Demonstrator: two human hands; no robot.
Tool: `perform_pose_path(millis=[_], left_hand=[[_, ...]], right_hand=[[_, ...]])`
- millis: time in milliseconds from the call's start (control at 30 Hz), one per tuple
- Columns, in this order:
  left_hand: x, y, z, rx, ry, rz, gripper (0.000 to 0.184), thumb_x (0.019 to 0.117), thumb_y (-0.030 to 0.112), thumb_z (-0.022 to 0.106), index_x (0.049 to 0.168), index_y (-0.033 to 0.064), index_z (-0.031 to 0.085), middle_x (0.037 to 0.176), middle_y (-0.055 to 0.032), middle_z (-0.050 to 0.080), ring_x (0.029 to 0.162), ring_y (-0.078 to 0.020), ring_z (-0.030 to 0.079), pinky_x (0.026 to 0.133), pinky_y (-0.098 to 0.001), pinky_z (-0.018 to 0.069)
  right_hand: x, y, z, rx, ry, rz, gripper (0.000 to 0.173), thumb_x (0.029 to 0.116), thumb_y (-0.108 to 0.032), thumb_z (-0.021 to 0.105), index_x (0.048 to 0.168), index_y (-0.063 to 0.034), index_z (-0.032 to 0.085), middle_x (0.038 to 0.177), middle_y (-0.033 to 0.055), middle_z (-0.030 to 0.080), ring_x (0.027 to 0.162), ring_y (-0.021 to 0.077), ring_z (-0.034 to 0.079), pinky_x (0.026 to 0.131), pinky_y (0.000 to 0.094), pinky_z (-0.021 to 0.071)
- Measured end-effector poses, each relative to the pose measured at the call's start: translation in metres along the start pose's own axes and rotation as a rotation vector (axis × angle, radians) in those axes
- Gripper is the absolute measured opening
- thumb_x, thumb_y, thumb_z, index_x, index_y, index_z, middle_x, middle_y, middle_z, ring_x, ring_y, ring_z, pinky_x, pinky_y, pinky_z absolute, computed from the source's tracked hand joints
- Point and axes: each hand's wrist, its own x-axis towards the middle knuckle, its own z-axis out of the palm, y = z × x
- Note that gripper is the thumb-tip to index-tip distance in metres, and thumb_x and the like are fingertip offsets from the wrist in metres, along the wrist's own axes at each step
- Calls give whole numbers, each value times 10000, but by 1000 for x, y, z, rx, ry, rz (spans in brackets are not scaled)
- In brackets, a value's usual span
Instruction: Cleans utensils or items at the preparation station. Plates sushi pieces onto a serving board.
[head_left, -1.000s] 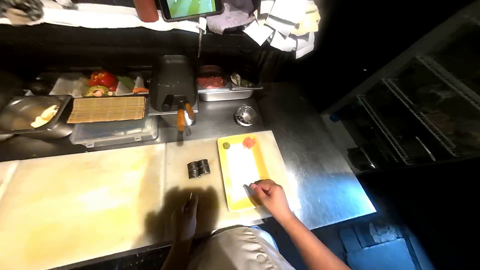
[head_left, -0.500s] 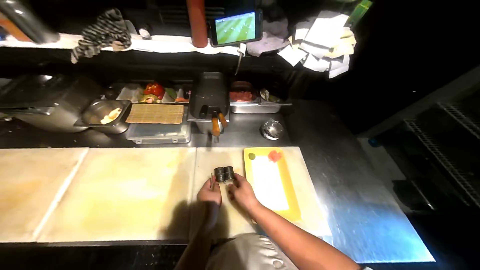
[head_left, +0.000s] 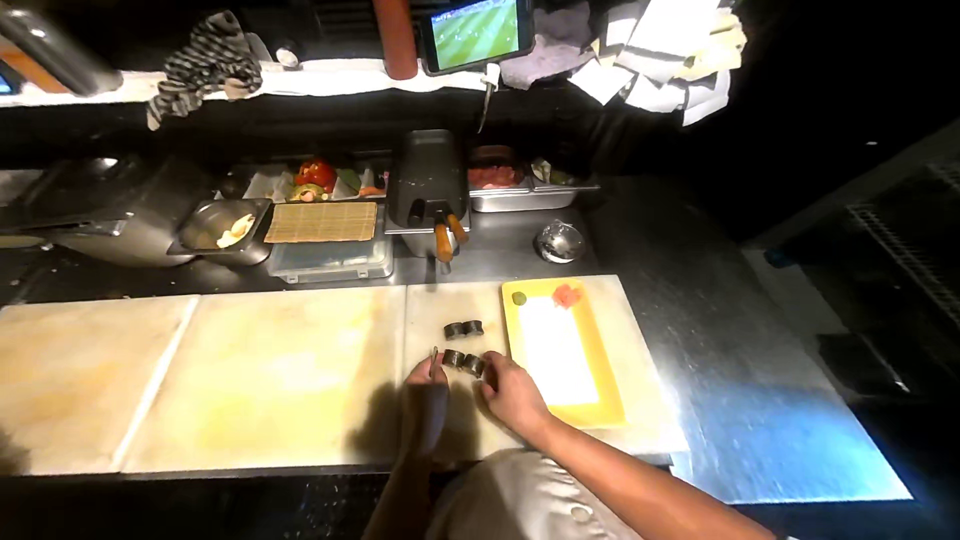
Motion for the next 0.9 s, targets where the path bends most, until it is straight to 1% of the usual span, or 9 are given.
perform_pose_path(millis=[100, 300, 433, 600, 700, 767, 800, 867, 900], left_hand=[[0, -11, 2, -49, -1, 49, 334, 1019, 103, 503, 1276, -7, 688, 1228, -164, 720, 1172, -254, 680, 1057, -429, 504], [-6, -11, -4, -47, -69, 4, 354, 1026, 65, 473, 1324, 20, 661, 1293, -106, 704, 1224, -209, 656, 1092, -409, 482], [-7, -14, -6, -54, -83, -59, 352, 1042, 77, 472, 1345, 42, 648, 1301, -85, 703, 1252, -206, 639, 1115, -421, 458], [-21, -23, -7, -119, 1, 4, 314, 1056, 103, 498, 1285, -44, 654, 1264, -176, 701, 1221, -290, 654, 1107, -478, 471], [-40, -22, -13, -104, 34, -14, 299, 1049, 135, 552, 1239, -58, 679, 1218, -220, 709, 1156, -361, 675, 1054, -538, 492], [-50, -34, -14, -71, 82, 30, 299, 1025, 138, 574, 1191, -86, 684, 1119, -242, 724, 1041, -351, 708, 968, -517, 548], [-58, -25, -21, -28, 74, -2, 317, 1017, 140, 581, 1183, -110, 681, 1100, -266, 717, 1029, -352, 707, 957, -495, 546], [-70, 18, -48, 38, -111, -228, 372, 1074, 148, 499, 1327, -108, 594, 1267, -273, 653, 1195, -332, 633, 1076, -443, 461], [-76, 31, -50, 34, -70, -260, 365, 1065, 126, 497, 1303, -129, 603, 1248, -299, 656, 1189, -360, 638, 1068, -454, 462]], right_hand=[[6, -5, 0, -147, -33, -36, 642, 976, -245, 645, 1555, -104, 407, 1453, 186, 535, 1236, 344, 621, 1011, 500, 530], [-1, -11, -2, -247, -103, -8, 670, 962, -283, 664, 1548, -111, 387, 1290, 197, 644, 1172, 375, 655, 957, 553, 538], [7, -13, -1, -348, -116, -60, 538, 952, -170, 643, 1461, -79, 496, 1342, 228, 586, 1212, 418, 611, 930, 572, 543], [10, -3, 3, -334, -59, -140, 437, 963, -242, 636, 1367, -83, 590, 1326, 219, 604, 1154, 420, 640, 872, 590, 556], [0, 4, -27, -250, 46, -92, 431, 964, -212, 648, 1383, -123, 602, 1313, 199, 621, 1142, 393, 654, 887, 575, 559], [3, 17, -60, -178, 149, 30, 450, 957, -289, 651, 1387, -164, 609, 1282, 169, 646, 1124, 360, 665, 911, 562, 552], [8, 28, -75, -154, 198, 91, 450, 957, -305, 651, 1385, -173, 612, 1263, 163, 659, 1118, 357, 670, 914, 566, 547], [25, 51, -95, -140, 280, 166, 432, 956, -322, 655, 1359, -167, 628, 1213, 152, 690, 1108, 350, 679, 908, 573, 544], [33, 60, -100, -136, 304, 177, 419, 949, -302, 664, 1342, -157, 639, 1188, 153, 704, 1101, 353, 683, 902, 580, 543]])
